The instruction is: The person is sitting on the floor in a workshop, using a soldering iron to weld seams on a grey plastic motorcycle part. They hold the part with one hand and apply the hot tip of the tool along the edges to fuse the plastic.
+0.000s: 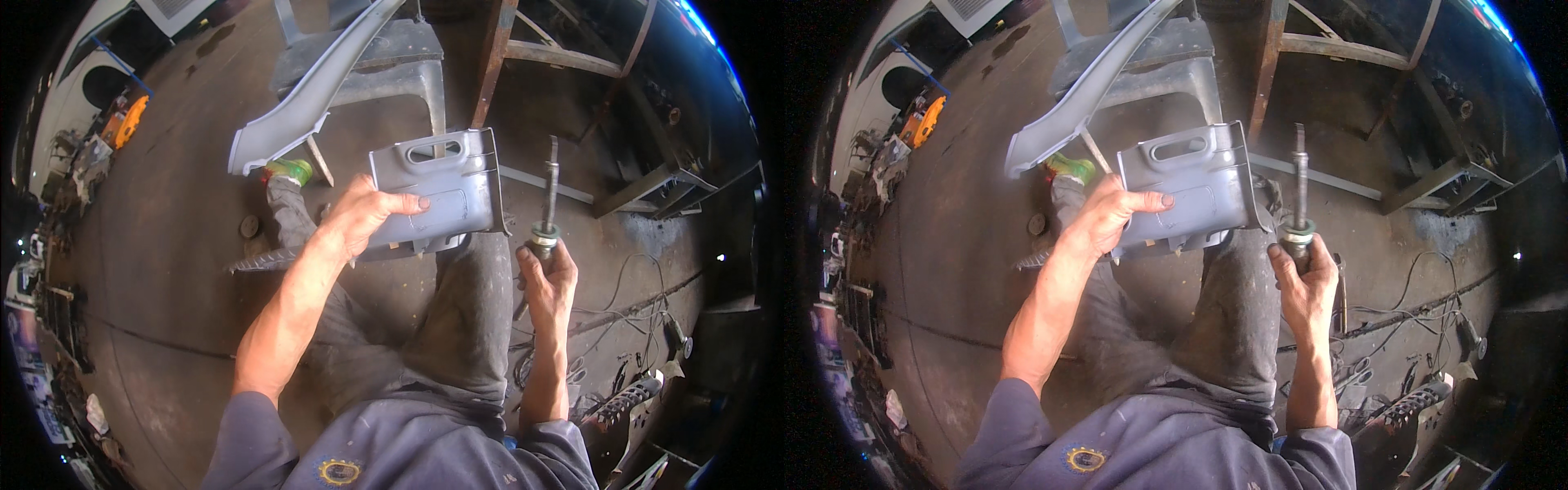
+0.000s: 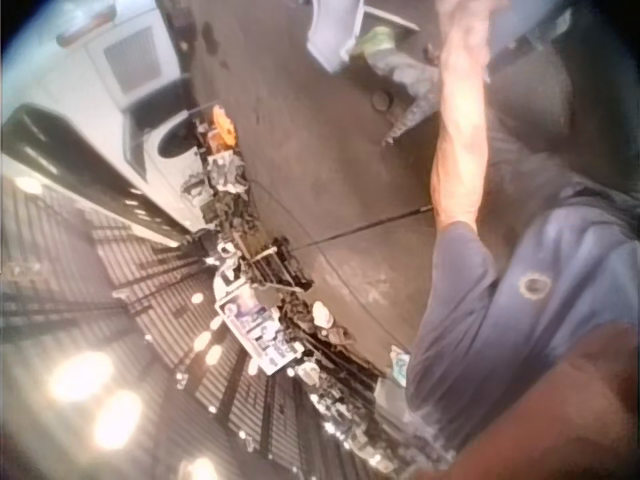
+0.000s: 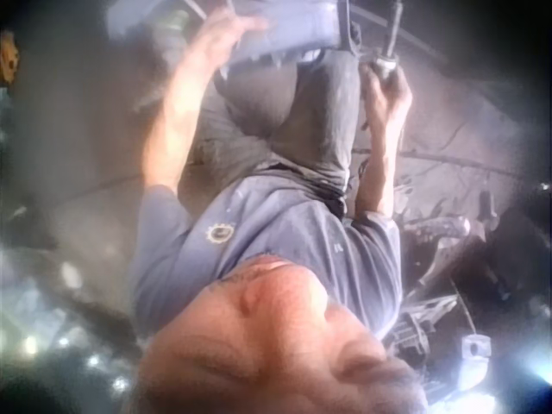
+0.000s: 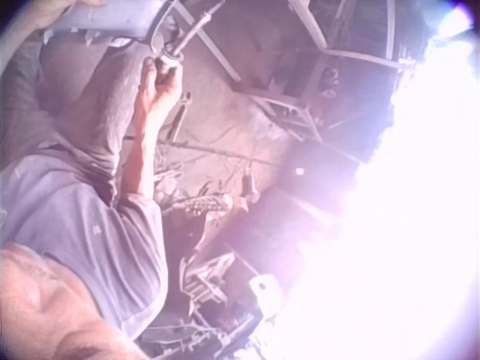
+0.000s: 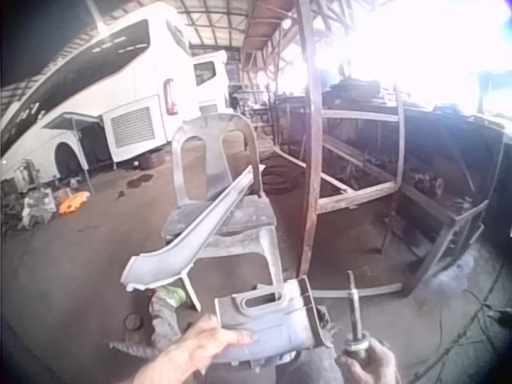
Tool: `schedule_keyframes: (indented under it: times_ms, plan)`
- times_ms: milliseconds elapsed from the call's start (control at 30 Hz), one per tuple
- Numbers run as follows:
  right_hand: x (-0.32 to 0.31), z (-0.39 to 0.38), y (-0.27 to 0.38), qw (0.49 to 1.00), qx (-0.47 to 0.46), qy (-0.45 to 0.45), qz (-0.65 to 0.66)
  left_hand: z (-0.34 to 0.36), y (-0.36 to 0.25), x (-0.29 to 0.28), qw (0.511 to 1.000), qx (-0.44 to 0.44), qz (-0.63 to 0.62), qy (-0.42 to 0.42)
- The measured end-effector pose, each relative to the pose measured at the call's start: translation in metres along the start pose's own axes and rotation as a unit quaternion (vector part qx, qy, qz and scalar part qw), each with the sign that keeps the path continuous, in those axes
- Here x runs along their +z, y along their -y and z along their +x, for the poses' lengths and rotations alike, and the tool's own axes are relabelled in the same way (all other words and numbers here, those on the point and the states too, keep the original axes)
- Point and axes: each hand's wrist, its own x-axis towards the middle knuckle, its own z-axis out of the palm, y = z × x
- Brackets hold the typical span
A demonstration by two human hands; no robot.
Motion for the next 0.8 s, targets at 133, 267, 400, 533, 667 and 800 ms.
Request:
schedule_keyframes:
  times_ms: [133,267,400,533,667,800]
  plan:
    - [0.001,-0.008,-0.004,0.994,-0.048,0.079,-0.06,0.005,0.0,0.001,0.999,0.009,-0.017,-0.036]
    - [-0.007,-0.011,-0.014,0.994,-0.035,0.068,-0.079,0.009,0.005,0.005,0.996,0.032,0.005,-0.078]
    - [-0.009,-0.007,-0.019,0.998,-0.029,0.048,-0.006,0.005,0.005,0.006,0.997,0.012,0.003,-0.073]
    - [-0.01,-0.001,-0.018,0.998,-0.025,0.037,-0.042,0.002,0.001,0.007,0.992,0.08,0.021,-0.098]
    - [-0.013,-0.002,-0.017,0.998,-0.013,0.031,-0.052,0.013,-0.026,-0.004,0.896,0.221,0.344,-0.173]
    - [-0.005,0.002,-0.017,0.998,-0.009,0.026,-0.049,0.053,-0.051,-0.005,0.834,0.122,0.538,-0.029]
